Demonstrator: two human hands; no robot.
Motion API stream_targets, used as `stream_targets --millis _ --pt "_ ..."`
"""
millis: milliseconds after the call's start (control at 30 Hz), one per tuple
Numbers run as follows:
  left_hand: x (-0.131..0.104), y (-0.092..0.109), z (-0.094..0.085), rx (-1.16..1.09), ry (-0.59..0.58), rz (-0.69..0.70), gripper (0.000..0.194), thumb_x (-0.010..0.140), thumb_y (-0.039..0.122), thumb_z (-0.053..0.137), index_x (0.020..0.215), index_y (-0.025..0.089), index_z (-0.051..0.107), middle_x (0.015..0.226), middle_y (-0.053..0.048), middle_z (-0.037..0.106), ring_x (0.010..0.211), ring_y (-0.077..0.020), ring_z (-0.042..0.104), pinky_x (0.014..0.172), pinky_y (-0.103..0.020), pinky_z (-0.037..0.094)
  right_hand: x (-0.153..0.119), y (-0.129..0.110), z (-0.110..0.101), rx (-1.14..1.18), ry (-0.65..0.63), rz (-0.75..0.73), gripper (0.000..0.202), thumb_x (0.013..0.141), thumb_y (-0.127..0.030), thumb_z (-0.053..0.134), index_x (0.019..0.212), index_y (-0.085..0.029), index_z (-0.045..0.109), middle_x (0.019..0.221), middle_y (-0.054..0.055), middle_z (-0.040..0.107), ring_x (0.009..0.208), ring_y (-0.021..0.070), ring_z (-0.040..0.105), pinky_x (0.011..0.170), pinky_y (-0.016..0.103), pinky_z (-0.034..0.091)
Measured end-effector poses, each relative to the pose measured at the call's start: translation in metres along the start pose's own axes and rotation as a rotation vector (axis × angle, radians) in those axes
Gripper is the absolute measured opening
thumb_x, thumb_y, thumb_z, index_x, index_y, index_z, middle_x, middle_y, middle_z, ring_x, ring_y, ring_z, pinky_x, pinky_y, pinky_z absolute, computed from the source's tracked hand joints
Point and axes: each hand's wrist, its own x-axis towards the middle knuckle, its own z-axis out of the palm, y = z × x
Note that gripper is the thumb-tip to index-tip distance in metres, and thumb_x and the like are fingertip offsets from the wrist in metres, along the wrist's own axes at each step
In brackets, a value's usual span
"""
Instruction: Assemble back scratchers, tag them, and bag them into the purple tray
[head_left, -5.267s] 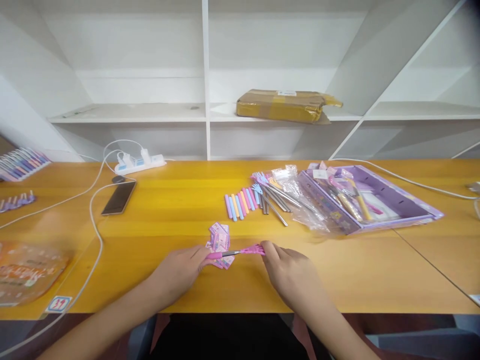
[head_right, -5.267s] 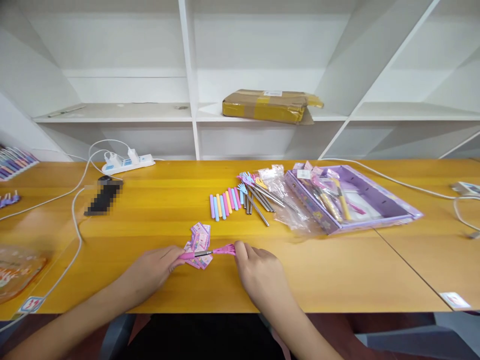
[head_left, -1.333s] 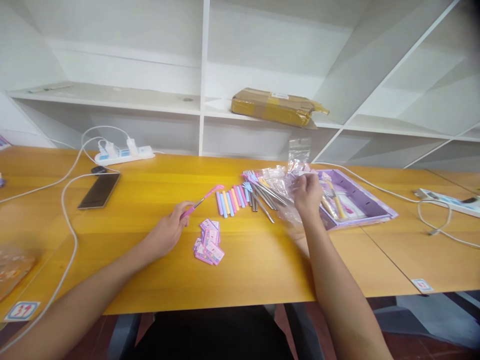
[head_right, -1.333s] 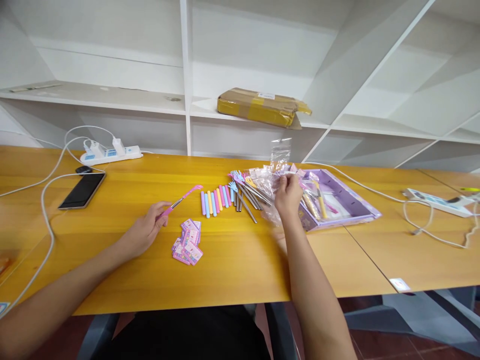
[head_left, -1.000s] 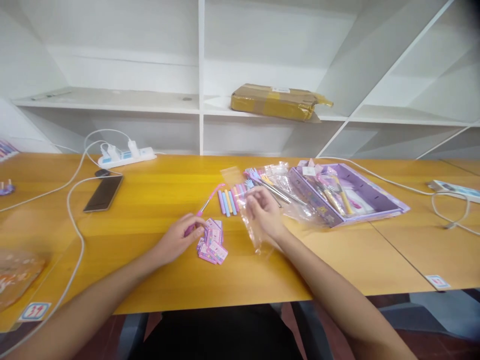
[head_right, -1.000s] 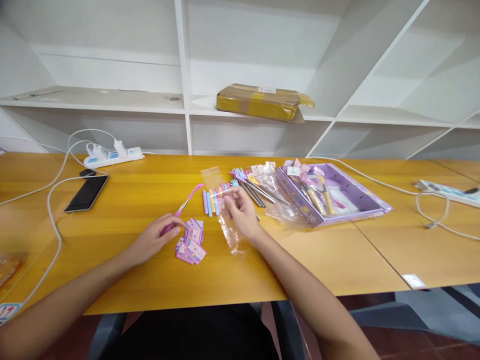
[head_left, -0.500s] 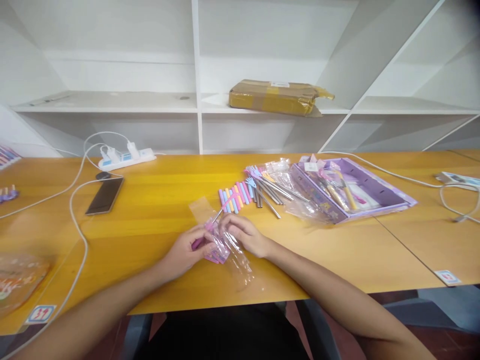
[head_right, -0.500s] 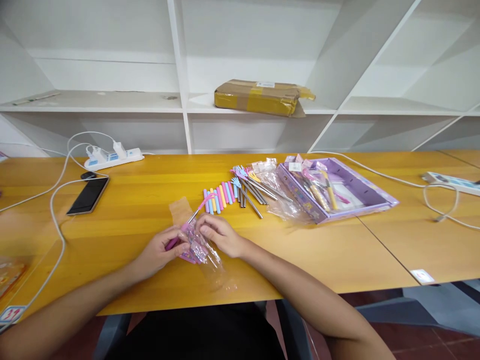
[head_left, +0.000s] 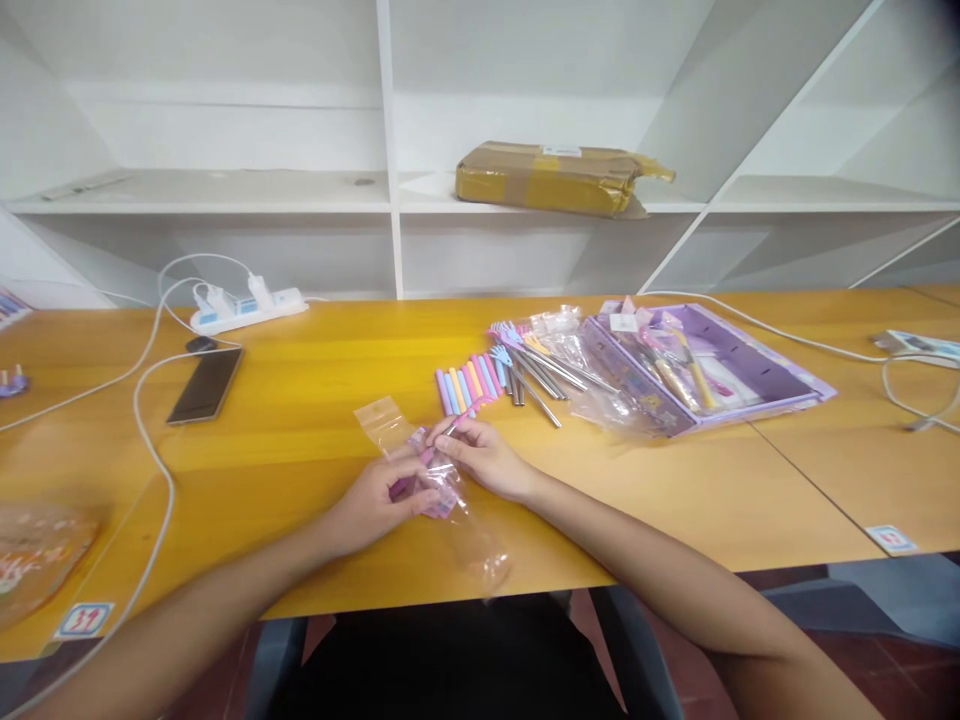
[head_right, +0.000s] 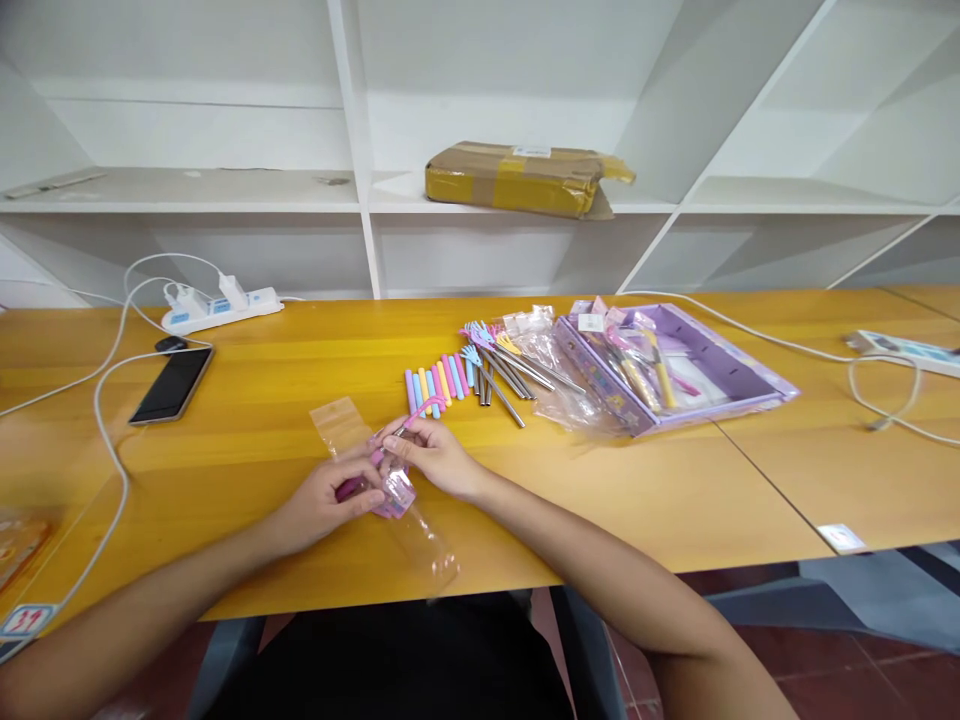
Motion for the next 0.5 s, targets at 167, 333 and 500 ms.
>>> stream_targets --millis 167,333,500 --pt "-0.001 -0.003 -0.01 -0.032 0.131 0.005 0.037 0.102 0.047 0.057 0.083 0.019 0.07 0.094 -0.005 0.066 0.09 -0.0202 0.061 0.086 -0.034 0.051 0.002 -0.007 -0.002 0.048 0.217 -0.079 0.035 0.091 -0.054 0.073 0.106 -0.023 0.067 0.099 0.004 0.069 0.08 0.0158 0.061 0.073 0.031 0.052" --pt "-0.005 -0.012 -0.024 -0.296 0.449 0.023 0.032 0.103 0.047 0.055 0.087 0.019 0.06 0.085 0.0 0.057 0.067 -0.0119 0.053 0.064 -0.026 0.048 0.002 -0.021 -0.018 0.245 0.298 -0.058 0.046 0.092 -0.064 0.067 0.08 -0.023 0.049 0.062 -0.007 0.033 0.053 0.0102 0.027 0.048 0.022 0.029" --pt "-0.004 -0.015 -0.033 -0.388 0.605 0.039 0.028 0.102 0.045 0.059 0.09 0.02 0.056 0.089 0.0 0.059 0.065 -0.0103 0.055 0.06 -0.025 0.049 -0.009 -0.024 -0.016 0.152 0.001 0.206 0.052 0.084 -0.068 0.074 0.103 -0.023 0.056 0.058 -0.014 0.023 0.047 0.0051 0.01 0.04 0.018 0.01"
